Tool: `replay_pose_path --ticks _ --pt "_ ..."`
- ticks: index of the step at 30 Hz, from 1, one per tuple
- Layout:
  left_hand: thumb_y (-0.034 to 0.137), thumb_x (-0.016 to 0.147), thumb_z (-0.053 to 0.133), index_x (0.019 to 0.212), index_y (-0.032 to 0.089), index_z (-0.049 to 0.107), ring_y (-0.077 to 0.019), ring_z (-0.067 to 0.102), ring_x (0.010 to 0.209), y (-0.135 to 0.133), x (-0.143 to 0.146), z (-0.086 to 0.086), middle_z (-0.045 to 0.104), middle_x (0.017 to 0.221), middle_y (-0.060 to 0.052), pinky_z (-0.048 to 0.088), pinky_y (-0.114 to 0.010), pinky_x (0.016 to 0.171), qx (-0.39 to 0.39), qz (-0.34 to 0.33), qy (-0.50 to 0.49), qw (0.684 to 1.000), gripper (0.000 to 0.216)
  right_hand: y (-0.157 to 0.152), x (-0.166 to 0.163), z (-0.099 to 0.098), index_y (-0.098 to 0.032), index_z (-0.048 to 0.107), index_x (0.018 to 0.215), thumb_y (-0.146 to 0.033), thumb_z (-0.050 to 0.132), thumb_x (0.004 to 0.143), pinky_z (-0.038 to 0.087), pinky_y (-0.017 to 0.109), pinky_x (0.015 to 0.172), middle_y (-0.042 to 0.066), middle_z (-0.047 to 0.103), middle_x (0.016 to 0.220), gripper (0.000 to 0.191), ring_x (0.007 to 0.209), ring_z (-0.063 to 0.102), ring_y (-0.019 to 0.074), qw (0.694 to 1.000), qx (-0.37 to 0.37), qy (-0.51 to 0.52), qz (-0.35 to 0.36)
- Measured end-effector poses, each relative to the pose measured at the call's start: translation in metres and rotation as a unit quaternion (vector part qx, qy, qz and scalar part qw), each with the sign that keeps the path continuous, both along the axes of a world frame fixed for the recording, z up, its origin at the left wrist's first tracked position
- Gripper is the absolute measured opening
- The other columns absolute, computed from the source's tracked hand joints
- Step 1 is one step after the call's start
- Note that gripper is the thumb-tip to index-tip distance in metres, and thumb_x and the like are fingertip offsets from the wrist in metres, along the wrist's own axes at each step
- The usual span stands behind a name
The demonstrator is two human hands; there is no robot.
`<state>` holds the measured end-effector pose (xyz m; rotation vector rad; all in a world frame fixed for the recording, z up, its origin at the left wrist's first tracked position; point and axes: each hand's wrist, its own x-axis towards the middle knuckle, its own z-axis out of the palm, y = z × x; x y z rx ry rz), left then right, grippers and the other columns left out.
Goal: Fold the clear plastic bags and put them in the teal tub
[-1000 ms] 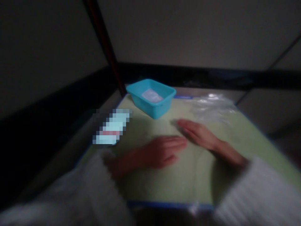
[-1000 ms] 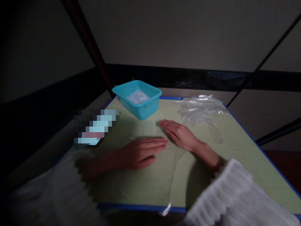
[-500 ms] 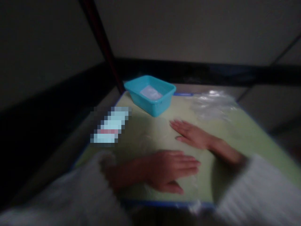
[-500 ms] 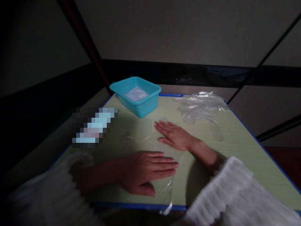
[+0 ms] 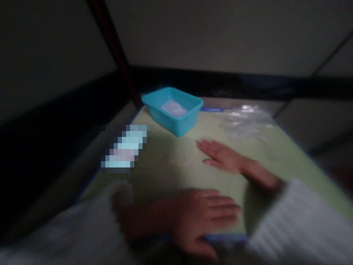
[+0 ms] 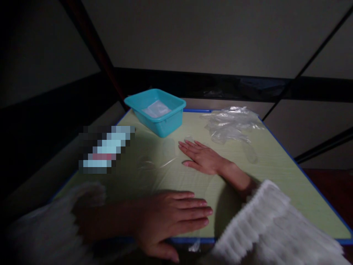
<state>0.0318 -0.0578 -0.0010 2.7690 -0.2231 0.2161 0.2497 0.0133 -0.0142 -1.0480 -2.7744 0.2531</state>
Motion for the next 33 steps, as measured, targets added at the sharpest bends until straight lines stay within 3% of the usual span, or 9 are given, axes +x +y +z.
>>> replay_pose_path --ticks 11,20,25,28,30,33 --pt "0.047 0.087 0.043 0.138 0.008 0.038 -0.0238 0.025 0.140 -0.006 0.000 0.001 0.032 0.149 -0.011 0.025 -0.039 0.114 0.017 0.003 -0.008 1.000 0.065 0.012 0.012 -0.002 -0.020 0.014 0.149 -0.056 0.022 0.095 0.016 0.052 0.113 0.009 0.019 0.153 0.066 0.141 0.014 0.0253 0.998 -0.007 -0.025 -0.049" --pt "0.049 0.089 0.039 0.139 0.007 0.035 -0.0226 0.022 0.141 -0.005 0.000 0.001 0.026 0.152 -0.009 0.020 -0.037 0.116 0.040 -0.010 0.003 0.999 0.066 0.019 0.017 -0.006 -0.025 0.014 0.149 -0.059 0.020 0.094 0.018 0.052 0.113 0.005 0.019 0.154 0.066 0.141 0.016 0.0257 0.993 0.005 -0.032 -0.113" --pt "0.050 0.089 0.038 0.137 0.006 0.038 -0.0239 0.028 0.139 -0.007 0.003 0.000 0.032 0.150 -0.011 0.026 -0.038 0.114 0.031 -0.015 -0.023 0.999 0.065 0.021 0.019 -0.011 -0.025 0.015 0.149 -0.060 0.022 0.093 0.018 0.052 0.113 0.005 0.022 0.153 0.067 0.141 0.017 0.0266 0.991 0.012 -0.020 -0.131" --pt "0.047 0.092 0.034 0.133 0.002 0.044 -0.0224 0.033 0.137 0.002 0.003 0.009 0.038 0.145 -0.014 0.027 -0.034 0.114 0.013 -0.028 -0.043 0.999 0.061 0.018 0.021 -0.005 -0.021 0.020 0.149 -0.059 0.022 0.094 0.022 0.053 0.112 0.010 0.027 0.152 0.067 0.139 0.022 0.0276 0.989 0.011 0.011 -0.147" --pt "0.042 0.094 0.032 0.132 0.000 0.045 -0.0222 0.033 0.137 0.019 -0.002 0.017 0.040 0.144 -0.016 0.023 -0.034 0.116 0.003 0.005 -0.036 0.999 0.058 0.013 0.021 0.004 -0.020 0.022 0.148 -0.057 0.022 0.094 0.025 0.053 0.111 0.012 0.030 0.150 0.066 0.138 0.027 0.0284 0.985 0.018 0.047 -0.164" --pt "0.029 0.096 0.023 0.134 -0.001 0.041 -0.0215 0.032 0.137 0.055 -0.017 0.023 0.039 0.144 -0.016 0.022 -0.039 0.116 0.003 0.130 -0.031 0.991 0.051 0.000 0.017 0.023 -0.023 0.016 0.150 -0.051 0.020 0.096 0.024 0.054 0.112 0.009 0.033 0.150 0.060 0.137 0.029 0.0292 0.974 0.067 0.115 -0.185"
